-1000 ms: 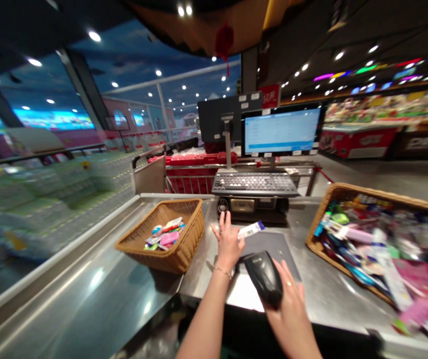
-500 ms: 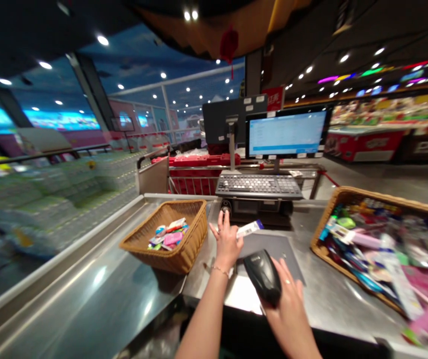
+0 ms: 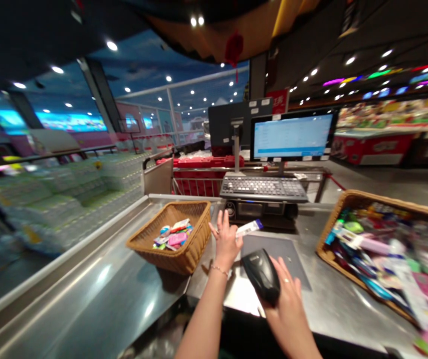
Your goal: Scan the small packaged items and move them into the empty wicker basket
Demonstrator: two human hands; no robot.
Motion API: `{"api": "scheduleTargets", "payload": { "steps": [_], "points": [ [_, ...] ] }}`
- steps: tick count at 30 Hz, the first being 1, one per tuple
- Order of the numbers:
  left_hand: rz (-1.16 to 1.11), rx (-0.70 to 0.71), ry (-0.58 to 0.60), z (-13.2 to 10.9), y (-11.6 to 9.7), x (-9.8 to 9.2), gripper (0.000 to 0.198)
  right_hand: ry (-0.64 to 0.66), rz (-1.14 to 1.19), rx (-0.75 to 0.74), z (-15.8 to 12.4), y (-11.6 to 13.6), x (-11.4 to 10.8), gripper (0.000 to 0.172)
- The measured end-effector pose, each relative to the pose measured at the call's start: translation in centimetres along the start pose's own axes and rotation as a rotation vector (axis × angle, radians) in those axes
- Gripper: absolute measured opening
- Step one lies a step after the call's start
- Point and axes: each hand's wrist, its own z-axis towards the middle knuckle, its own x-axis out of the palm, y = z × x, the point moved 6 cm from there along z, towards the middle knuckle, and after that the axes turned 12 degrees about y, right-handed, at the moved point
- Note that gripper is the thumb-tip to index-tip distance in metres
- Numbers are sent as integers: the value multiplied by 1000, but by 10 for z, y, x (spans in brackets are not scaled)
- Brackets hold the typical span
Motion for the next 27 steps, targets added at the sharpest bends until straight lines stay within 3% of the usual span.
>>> {"api": "scheduleTargets", "payload": {
  "steps": [16, 27],
  "points": [
    [1, -22, -30, 1, 15, -16, 11, 16, 23, -25, 6, 11, 7, 56],
    [28, -38, -49, 0, 26, -24, 12, 32, 39, -48, 9, 21, 13, 53]
  ]
}}
